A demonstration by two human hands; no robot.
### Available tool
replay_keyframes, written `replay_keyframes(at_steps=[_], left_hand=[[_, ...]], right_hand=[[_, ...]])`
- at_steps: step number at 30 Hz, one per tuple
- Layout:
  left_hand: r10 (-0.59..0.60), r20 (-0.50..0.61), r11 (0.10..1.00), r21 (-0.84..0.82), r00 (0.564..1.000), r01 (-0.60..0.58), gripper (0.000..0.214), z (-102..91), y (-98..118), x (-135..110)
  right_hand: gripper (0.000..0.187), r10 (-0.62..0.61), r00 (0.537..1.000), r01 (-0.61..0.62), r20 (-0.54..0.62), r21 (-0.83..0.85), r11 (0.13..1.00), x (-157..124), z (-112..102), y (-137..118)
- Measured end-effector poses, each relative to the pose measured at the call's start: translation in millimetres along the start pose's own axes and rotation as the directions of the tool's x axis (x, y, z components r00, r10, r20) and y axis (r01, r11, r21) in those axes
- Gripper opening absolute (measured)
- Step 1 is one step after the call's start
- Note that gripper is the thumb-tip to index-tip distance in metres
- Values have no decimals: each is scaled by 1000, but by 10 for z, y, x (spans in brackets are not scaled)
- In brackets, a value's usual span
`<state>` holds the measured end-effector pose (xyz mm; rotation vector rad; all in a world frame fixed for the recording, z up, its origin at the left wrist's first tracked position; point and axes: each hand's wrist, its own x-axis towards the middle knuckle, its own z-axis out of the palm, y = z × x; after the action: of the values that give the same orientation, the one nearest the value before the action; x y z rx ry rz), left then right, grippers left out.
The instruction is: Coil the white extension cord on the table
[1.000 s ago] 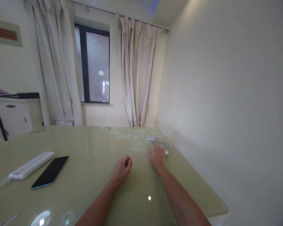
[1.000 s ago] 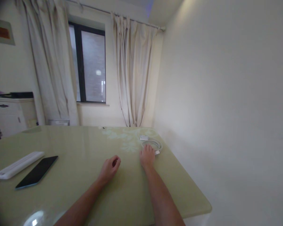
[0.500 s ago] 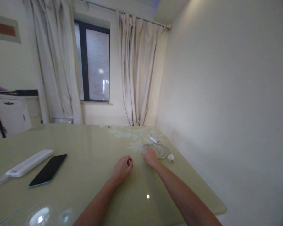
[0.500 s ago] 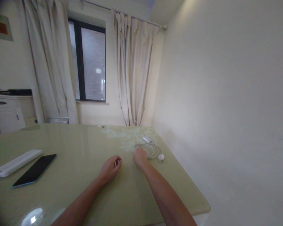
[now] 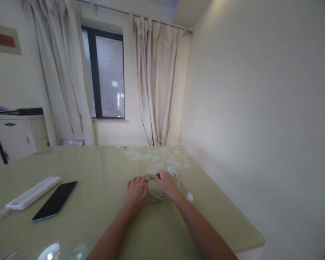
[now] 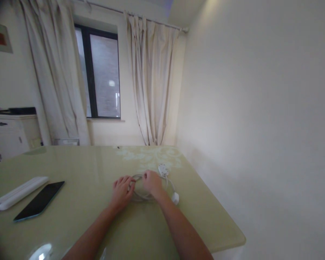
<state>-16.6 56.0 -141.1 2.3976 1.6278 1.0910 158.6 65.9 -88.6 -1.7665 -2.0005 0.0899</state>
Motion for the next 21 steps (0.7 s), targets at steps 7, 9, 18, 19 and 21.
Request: replay_keyframes(at_steps=[7, 9, 18, 19, 21], left_hand=[[301, 294, 951, -29, 907, -307, 20, 69, 81, -42], [247, 284, 965, 10, 926, -260, 13, 73, -6, -7], [-37, 120, 982, 188, 992, 14, 56, 73, -540, 54], [-44, 142, 981, 193, 989, 16, 53, 64, -549, 56], [-45, 173, 980, 201, 984, 10, 42, 41, -532, 61]], right_hand=[[26, 315, 949, -303, 25, -211, 929, -44, -296, 788], [22, 310, 949, -295, 64, -177, 939, -70, -273, 873], [21, 245, 950, -307, 196, 424, 852, -146, 320, 432], [16, 217, 962, -272, 168, 490, 828, -172, 374, 404], [11, 154, 985, -169, 75, 542, 823, -227, 435, 401]])
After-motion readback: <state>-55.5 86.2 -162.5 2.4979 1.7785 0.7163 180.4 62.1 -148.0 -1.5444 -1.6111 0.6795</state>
